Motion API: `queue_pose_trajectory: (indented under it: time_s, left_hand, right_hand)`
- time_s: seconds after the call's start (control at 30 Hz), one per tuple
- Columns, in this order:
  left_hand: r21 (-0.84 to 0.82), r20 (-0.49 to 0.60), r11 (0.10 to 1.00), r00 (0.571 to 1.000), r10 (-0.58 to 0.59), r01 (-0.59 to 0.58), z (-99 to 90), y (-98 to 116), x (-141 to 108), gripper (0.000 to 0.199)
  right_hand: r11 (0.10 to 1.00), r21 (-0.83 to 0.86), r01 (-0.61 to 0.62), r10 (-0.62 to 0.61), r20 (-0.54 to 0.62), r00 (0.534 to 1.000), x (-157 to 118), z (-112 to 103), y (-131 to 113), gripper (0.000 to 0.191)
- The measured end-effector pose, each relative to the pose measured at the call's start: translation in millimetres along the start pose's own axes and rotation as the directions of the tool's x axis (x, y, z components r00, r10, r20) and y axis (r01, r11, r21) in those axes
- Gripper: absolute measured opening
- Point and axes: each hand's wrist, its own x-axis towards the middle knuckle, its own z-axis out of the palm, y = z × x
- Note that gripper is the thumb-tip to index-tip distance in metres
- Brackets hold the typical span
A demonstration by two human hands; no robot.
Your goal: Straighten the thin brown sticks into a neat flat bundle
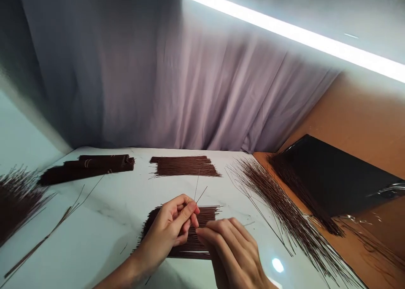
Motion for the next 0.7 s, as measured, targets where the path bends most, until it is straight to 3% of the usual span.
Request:
queue_pose_trajectory:
  time_s: [0.07, 0.2, 0.37, 0.5, 0.7]
  left_hand:
    - [-0.019, 0.003, 1.0, 1.0, -0.012, 0.012, 2.9, 6.8, -4.7, 0.033]
    - [-0.058, 0.011, 0.998, 1.0, -0.001, 0.002, 10.0, 18.2, -12.8, 0.033]
    - [-0.04, 0.062, 0.999, 0.998, -0.004, 0.007, 12.8, 23.3, -18.3, 0.035]
    - [-0.007, 0.06, 1.0, 0.998, 0.001, 0.0, 7.7, 22.8, -19.0, 0.034]
    - [-0.033, 0.066, 0.999, 0.998, 0.005, -0.003, 5.2, 26.4, -17.8, 0.045]
  right_hand:
    - [0.999, 0.032, -0.026, 0.026, -0.005, 1.0, -16.4, -1.3, -1.4, 0.025]
    - [0.955, 0.169, -0.244, 0.256, -0.053, 0.965, -35.7, -1.3, 10.4, 0.022]
    - [0.849, 0.333, -0.411, 0.417, 0.056, 0.907, -16.4, -5.7, 37.4, 0.014]
    - [0.846, 0.327, -0.422, 0.388, 0.165, 0.907, 4.2, -21.1, 53.2, 0.019]
    - [0.939, 0.184, -0.291, 0.239, 0.261, 0.935, 18.7, -42.6, 67.2, 0.021]
